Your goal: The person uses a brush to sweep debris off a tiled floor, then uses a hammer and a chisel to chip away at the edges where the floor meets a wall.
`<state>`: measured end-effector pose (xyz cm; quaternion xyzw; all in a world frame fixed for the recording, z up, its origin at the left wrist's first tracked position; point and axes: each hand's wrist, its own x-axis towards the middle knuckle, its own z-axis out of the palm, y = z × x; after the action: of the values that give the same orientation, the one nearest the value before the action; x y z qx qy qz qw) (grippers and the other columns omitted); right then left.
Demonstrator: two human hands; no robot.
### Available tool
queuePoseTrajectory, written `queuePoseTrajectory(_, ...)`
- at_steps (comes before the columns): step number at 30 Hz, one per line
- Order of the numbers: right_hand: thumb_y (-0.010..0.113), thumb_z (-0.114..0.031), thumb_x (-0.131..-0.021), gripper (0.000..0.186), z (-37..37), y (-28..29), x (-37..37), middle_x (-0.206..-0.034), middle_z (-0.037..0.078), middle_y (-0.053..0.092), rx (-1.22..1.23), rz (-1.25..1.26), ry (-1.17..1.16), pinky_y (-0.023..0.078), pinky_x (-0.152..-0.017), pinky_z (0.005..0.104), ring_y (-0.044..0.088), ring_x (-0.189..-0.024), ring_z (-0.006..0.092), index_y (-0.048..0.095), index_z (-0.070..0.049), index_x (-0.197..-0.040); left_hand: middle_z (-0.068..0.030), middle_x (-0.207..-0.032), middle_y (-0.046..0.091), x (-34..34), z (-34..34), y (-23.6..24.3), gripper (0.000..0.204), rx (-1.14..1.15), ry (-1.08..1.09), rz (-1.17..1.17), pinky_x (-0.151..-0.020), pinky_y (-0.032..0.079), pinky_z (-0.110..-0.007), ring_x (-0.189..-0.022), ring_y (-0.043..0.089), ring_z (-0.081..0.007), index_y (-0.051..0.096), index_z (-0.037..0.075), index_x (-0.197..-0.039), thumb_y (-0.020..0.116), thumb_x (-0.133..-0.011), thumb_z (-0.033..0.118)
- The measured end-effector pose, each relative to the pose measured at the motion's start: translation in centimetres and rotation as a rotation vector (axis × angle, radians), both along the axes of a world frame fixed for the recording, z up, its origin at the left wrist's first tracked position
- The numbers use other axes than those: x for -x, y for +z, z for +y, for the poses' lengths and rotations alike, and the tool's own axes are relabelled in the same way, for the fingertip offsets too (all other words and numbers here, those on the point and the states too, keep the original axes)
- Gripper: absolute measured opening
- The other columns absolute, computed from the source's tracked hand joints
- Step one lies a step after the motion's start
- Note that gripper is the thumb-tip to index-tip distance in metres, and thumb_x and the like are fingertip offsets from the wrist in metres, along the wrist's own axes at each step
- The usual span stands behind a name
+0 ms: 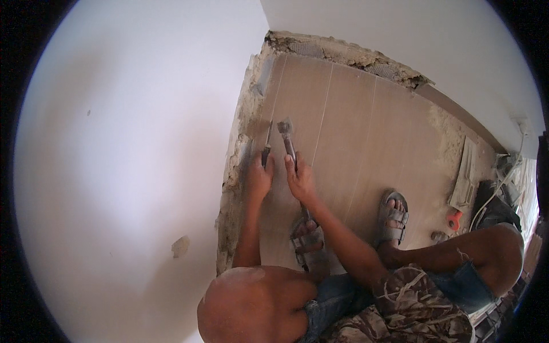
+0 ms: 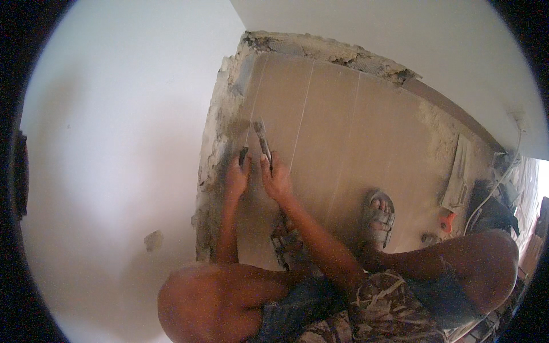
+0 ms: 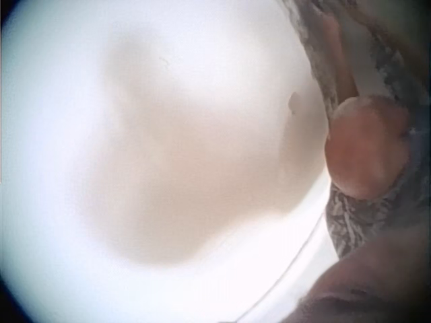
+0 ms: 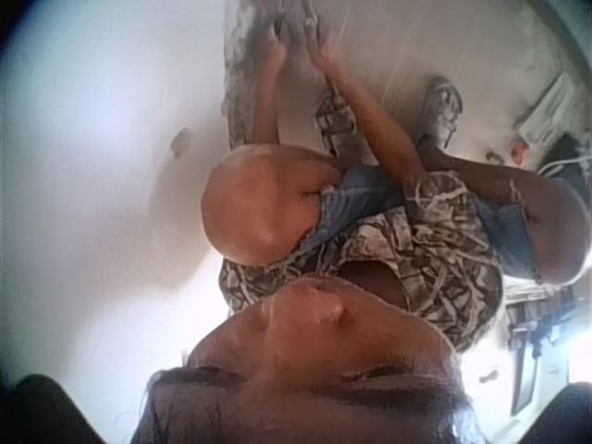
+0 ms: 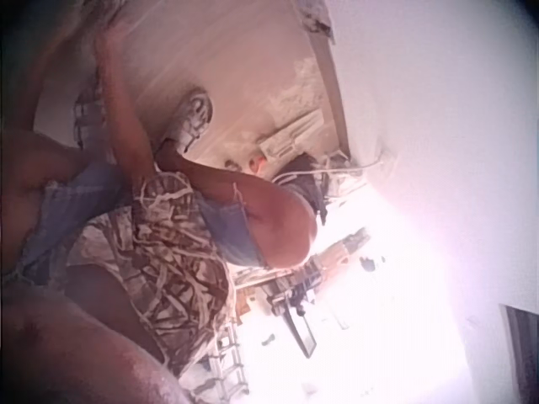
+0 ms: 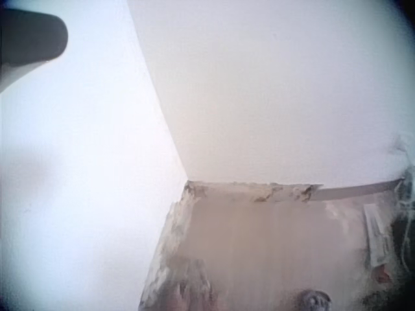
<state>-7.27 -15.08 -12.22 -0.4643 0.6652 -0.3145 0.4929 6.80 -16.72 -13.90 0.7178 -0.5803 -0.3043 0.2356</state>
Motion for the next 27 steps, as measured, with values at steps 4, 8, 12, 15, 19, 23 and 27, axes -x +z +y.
queuePoseTrajectory(4, 0.048, -0.039, -0.101, 0.041, -2.6, 3.0, 1.1, -0.069, 0.025, 0.054, 0.139, 0.054, 0.06, 0.044, -0.059, 0.0437, 0.058, -0.061, 0.0384, 0.053, 0.002, -0.099, -0.0284, -0.104, 0.065, -0.8, -0.9, 1.2, 0.052, -0.072, 0.004, 0.035, -0.088, 0.047, -0.046, -0.103, 0.06, -0.0458, 0.06, -0.005, -0.115, 0.048, -0.099, 0.043)
queuePoseTrajectory(8, 0.051, -0.038, -0.1, 0.039, -6.7, 4.3, 4.5, -0.066, 0.024, 0.054, 0.304, 0.152, 0.302, 0.045, -0.058, 0.0451, 0.06, -0.061, 0.0377, 0.053, 0.0, -0.097, -0.0281, -0.104, 0.065, 0.0, -1.1, 2.7, 0.052, -0.118, 0.046, -0.029, -0.088, 0.047, -0.047, -0.101, 0.061, -0.046, 0.061, -0.005, -0.114, 0.048, -0.099, 0.043)
queuePoseTrajectory(12, 0.051, -0.038, -0.1, 0.038, -9.3, 2.8, 7.7, -0.068, 0.024, 0.058, 0.288, 0.416, 0.562, 0.046, -0.06, 0.0482, 0.062, -0.065, 0.0389, 0.054, -0.001, -0.099, -0.0289, -0.102, 0.065, 0.4, -1.1, 3.0, 0.049, -0.123, 0.053, -0.036, -0.085, 0.047, -0.048, -0.098, 0.061, -0.0467, 0.062, -0.004, -0.111, 0.048, -0.099, 0.042)
queuePoseTrajectory(15, 0.051, -0.04, -0.099, 0.039, -9.8, 2.3, 8.8, -0.07, 0.024, 0.061, 0.318, 0.451, 0.635, 0.048, -0.062, 0.0506, 0.064, -0.068, 0.0411, 0.055, -0.001, -0.102, -0.0294, -0.101, 0.064, 1.0, -0.9, 2.8, 0.048, -0.095, 0.052, 0.022, -0.084, 0.047, -0.049, -0.098, 0.062, -0.0466, 0.062, -0.004, -0.108, 0.048, -0.099, 0.041)
queuePoseTrajectory(19, 0.049, -0.043, -0.099, 0.043, -10.9, 1.7, 8.0, -0.077, 0.024, 0.065, 0.26, 0.508, 0.684, 0.049, -0.068, 0.0542, 0.064, -0.075, 0.0439, 0.055, -0.002, -0.107, -0.0297, -0.1, 0.064, -0.1, -1.4, 1.9, 0.047, -0.102, 0.018, 0.068, -0.086, 0.047, -0.049, -0.1, 0.061, -0.0463, 0.062, -0.004, -0.108, 0.048, -0.099, 0.04)
queuePoseTrajectory(23, 0.045, -0.046, -0.1, 0.046, -10.4, 3.2, 8.3, -0.081, 0.025, 0.065, 0.253, 0.406, 0.689, 0.05, -0.072, 0.0548, 0.065, -0.079, 0.0441, 0.055, -0.001, -0.107, -0.03, -0.105, 0.064, 0.2, -0.9, 1.6, 0.048, -0.134, 0.034, 0.019, -0.088, 0.047, -0.047, -0.103, 0.06, -0.0461, 0.062, -0.004, -0.111, 0.048, -0.099, 0.04)
queuePoseTrajectory(27, 0.044, -0.046, -0.1, 0.048, -11.0, 1.9, 7.4, -0.078, 0.026, 0.064, 0.214, 0.437, 0.662, 0.049, -0.069, 0.0549, 0.063, -0.075, 0.0454, 0.055, 0.0, -0.108, -0.0312, -0.109, 0.062, 0.5, -1.1, 2.4, 0.052, -0.136, 0.049, -0.049, -0.09, 0.046, -0.046, -0.105, 0.059, -0.0467, 0.06, -0.006, -0.117, 0.046, -0.1, 0.042)
